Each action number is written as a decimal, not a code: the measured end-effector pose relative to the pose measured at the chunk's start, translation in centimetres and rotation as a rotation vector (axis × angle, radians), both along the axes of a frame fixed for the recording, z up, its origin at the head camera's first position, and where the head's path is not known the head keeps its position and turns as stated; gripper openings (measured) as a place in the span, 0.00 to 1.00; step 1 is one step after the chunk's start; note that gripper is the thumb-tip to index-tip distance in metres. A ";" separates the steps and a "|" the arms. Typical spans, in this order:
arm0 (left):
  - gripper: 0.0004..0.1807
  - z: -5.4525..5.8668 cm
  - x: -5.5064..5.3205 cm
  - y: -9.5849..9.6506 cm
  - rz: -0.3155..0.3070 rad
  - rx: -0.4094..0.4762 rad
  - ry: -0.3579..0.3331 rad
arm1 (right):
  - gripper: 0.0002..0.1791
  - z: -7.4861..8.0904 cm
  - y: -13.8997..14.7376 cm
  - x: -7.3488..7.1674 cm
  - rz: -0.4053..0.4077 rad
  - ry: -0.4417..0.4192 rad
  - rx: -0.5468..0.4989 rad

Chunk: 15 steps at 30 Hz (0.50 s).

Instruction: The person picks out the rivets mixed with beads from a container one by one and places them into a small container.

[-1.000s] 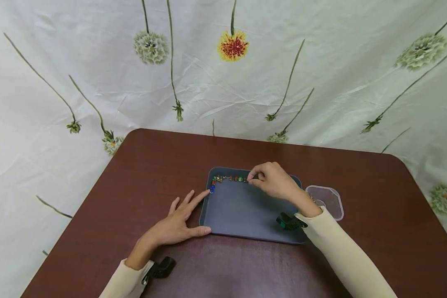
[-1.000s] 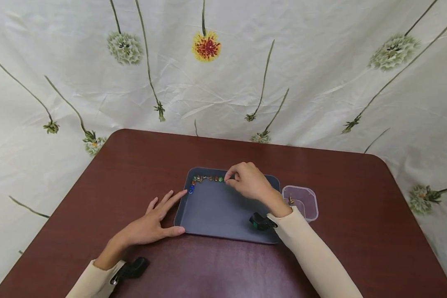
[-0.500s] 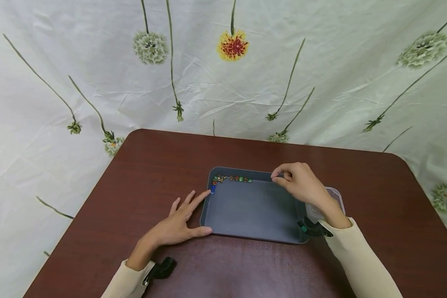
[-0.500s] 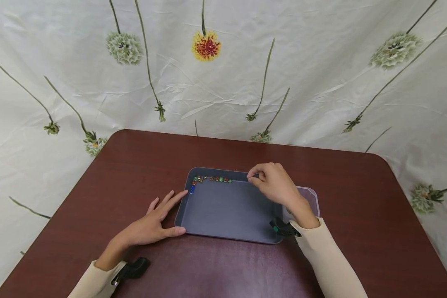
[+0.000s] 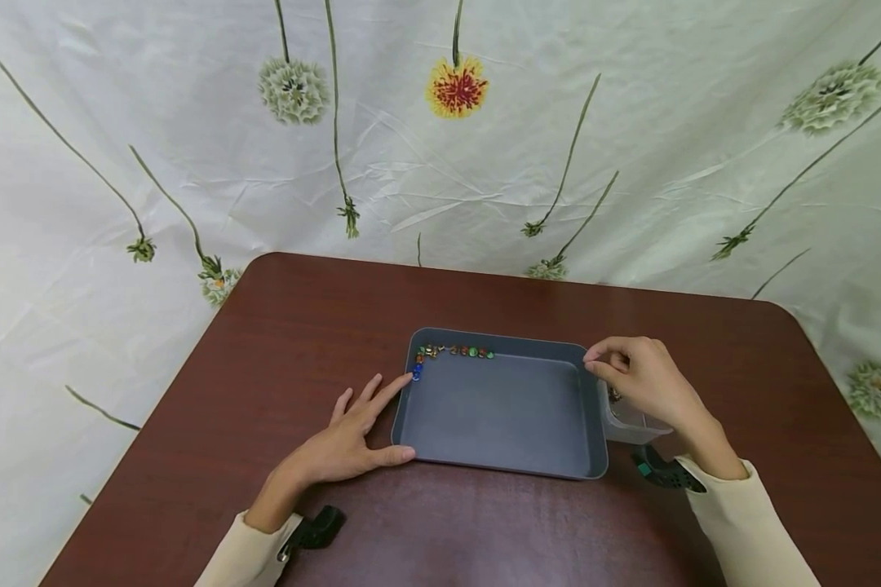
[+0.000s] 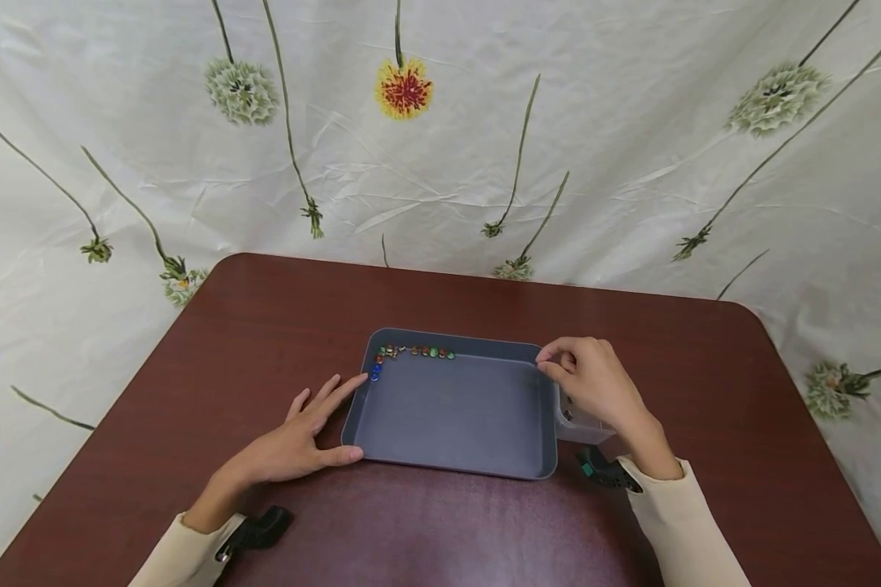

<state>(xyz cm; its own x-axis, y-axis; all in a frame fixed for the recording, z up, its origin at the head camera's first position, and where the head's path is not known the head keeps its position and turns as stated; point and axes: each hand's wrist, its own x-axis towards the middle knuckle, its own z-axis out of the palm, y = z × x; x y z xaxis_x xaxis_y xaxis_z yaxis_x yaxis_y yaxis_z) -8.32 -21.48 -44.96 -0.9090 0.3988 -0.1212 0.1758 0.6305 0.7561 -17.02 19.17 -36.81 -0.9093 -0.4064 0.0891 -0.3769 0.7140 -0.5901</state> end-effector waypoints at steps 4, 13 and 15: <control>0.53 0.0 0.0 0.0 0.000 -0.001 -0.002 | 0.05 -0.2 1.0 0.3 -0.020 0.009 0.012; 0.53 0.0 0.0 0.1 0.002 0.002 -0.006 | 0.03 -0.7 2.9 1.0 -0.056 0.041 0.011; 0.53 0.0 0.0 0.1 0.001 0.002 -0.006 | 0.03 -0.8 3.1 1.1 -0.061 0.051 0.015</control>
